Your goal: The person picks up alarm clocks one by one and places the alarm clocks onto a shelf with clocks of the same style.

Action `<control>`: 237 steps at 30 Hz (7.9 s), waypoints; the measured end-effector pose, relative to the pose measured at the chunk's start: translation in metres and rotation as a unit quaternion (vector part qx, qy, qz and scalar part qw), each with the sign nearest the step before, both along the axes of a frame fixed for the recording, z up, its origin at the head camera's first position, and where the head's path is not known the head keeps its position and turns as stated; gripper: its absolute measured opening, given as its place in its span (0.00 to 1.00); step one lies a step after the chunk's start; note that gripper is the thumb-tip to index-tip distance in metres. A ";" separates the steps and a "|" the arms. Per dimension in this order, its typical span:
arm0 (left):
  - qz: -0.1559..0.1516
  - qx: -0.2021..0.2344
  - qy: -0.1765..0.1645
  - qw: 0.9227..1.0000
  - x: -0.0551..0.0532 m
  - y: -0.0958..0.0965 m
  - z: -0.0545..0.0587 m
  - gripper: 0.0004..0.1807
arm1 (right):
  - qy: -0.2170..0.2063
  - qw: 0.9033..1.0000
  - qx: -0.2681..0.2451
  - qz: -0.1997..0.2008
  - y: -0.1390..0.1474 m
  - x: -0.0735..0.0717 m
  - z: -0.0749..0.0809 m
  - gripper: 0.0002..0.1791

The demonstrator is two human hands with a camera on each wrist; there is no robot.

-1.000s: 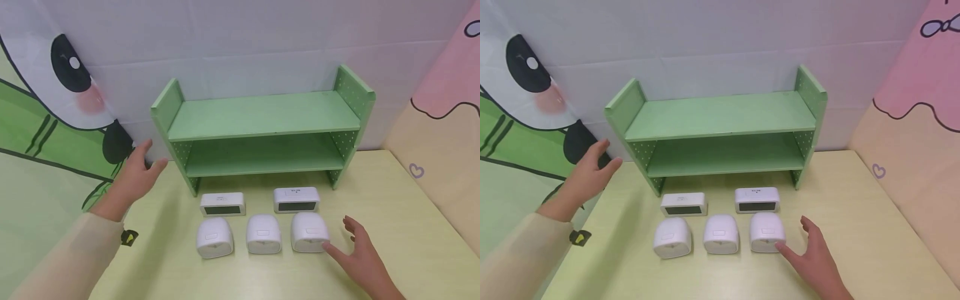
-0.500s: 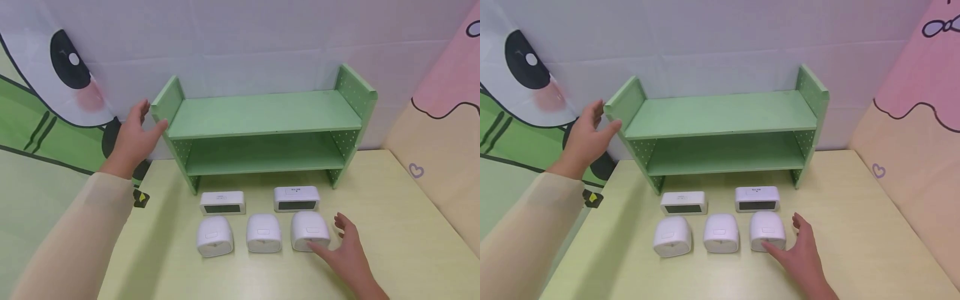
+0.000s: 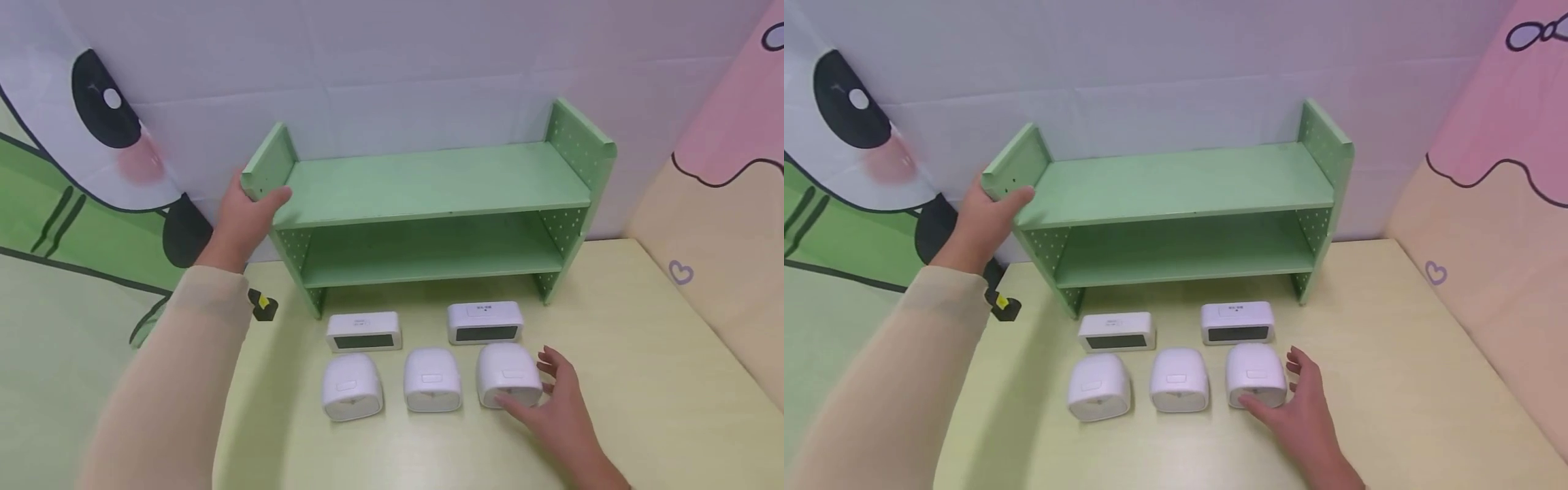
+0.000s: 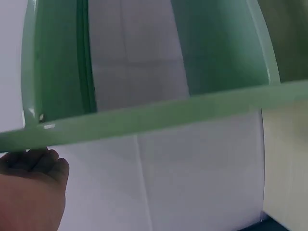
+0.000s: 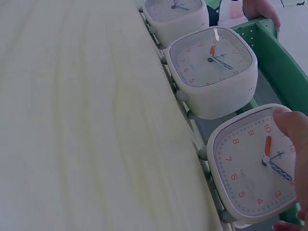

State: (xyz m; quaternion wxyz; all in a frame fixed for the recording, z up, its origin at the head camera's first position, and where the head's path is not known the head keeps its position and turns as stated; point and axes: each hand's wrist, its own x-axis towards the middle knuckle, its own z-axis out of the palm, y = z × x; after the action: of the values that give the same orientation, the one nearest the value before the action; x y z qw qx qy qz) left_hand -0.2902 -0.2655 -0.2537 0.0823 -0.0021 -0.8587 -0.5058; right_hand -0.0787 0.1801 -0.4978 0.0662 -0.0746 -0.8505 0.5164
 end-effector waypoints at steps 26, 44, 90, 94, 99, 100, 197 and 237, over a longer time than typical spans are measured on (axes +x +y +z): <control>0.039 0.103 0.017 0.994 -0.010 0.018 -0.015 0.38 | 0.009 0.997 -0.045 -0.062 -0.035 0.015 -0.014 0.66; 0.048 0.131 0.022 0.990 -0.008 0.018 -0.009 0.35 | 0.042 0.984 -0.076 -0.158 -0.058 0.007 -0.006 0.66; 0.062 0.123 0.042 0.990 -0.012 0.022 -0.012 0.34 | 0.119 0.985 -0.111 -0.050 -0.060 -0.012 0.051 0.57; 0.056 0.127 0.052 0.989 -0.011 0.024 -0.011 0.33 | 0.094 0.988 -0.123 0.007 -0.064 -0.028 0.071 0.56; 0.050 0.132 0.052 0.989 -0.011 0.024 -0.011 0.33 | 0.058 0.989 -0.117 0.074 -0.071 -0.050 0.092 0.56; 0.051 0.131 0.050 0.989 -0.011 0.024 -0.012 0.33 | 0.052 0.988 -0.116 0.083 -0.073 -0.054 0.095 0.57; 0.065 0.121 0.051 0.989 -0.012 0.022 -0.012 0.33 | 0.112 0.982 -0.088 -0.122 -0.028 -0.188 0.102 0.68; 0.071 0.136 0.037 0.987 -0.009 0.023 -0.009 0.31 | -0.039 0.984 -0.165 0.046 -0.096 -0.020 0.019 0.43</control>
State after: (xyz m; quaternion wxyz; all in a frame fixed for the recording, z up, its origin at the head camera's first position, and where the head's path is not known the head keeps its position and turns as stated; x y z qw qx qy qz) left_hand -0.2991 -0.2424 -0.2623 0.1493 0.0516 -0.7760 -0.6107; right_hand -0.0992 0.0845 -0.4786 -0.0043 -0.0651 -0.7579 0.6491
